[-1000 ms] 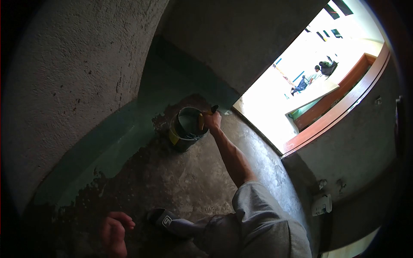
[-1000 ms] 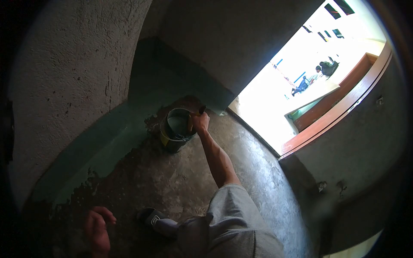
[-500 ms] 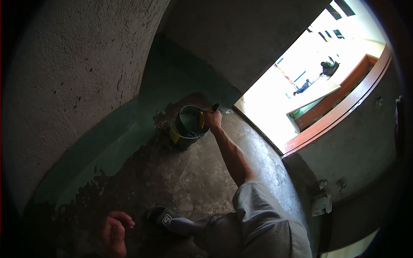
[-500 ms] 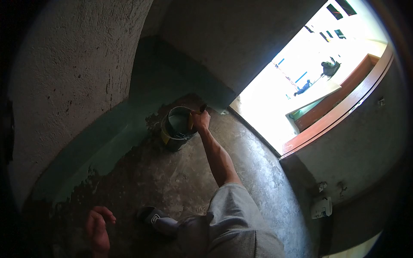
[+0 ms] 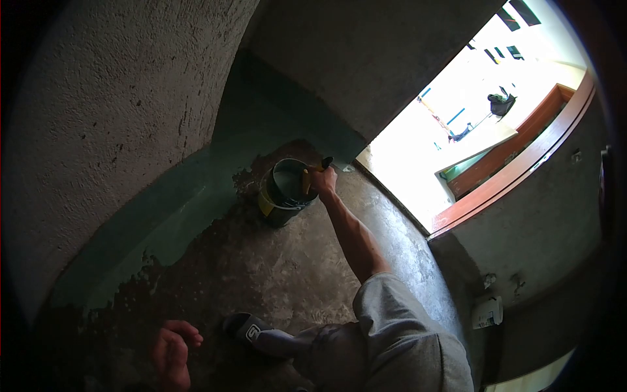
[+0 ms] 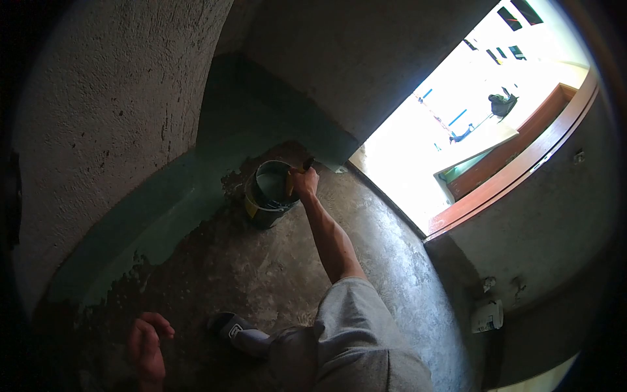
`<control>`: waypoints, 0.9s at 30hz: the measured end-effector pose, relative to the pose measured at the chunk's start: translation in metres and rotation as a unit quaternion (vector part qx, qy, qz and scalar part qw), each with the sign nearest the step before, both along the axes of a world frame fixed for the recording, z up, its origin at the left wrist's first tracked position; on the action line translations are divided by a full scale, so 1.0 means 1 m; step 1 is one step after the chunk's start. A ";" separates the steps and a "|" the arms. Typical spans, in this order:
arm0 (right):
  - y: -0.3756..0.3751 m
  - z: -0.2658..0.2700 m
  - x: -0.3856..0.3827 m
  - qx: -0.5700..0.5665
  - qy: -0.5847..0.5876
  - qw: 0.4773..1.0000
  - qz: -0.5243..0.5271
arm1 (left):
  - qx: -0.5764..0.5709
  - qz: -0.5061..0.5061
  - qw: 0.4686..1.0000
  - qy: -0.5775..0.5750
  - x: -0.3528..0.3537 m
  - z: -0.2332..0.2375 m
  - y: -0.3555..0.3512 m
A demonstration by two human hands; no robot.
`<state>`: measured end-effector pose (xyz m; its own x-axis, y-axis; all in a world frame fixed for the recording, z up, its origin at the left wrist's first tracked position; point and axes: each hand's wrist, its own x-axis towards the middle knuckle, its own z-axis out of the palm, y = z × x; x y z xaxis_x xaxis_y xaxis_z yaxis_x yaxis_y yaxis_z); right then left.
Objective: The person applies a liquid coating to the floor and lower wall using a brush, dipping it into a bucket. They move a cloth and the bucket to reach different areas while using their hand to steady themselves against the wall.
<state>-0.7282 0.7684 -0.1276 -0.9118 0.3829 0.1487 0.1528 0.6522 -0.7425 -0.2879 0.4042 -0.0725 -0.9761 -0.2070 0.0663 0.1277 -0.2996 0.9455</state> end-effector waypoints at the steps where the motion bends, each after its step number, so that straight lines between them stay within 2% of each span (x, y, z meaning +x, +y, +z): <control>1: 0.000 -0.001 0.000 0.000 0.005 1.000 0.001 | -0.002 -0.001 1.000 0.000 0.000 0.000 0.000; 10: -0.002 0.000 0.003 -0.021 0.000 1.000 0.000 | -0.001 -0.001 1.000 0.009 -0.001 -0.005 -0.001; 20: -0.005 0.003 0.009 0.032 0.017 0.999 0.007 | 0.003 -0.002 1.000 0.018 -0.002 -0.012 0.001; 23: 0.001 -0.003 0.004 0.030 0.017 0.999 0.011 | -0.012 -0.068 0.996 0.057 -0.001 -0.013 -0.011; 27: 0.004 -0.008 -0.001 -0.001 0.017 1.000 0.006 | -0.003 -0.050 0.998 0.044 -0.002 -0.016 -0.008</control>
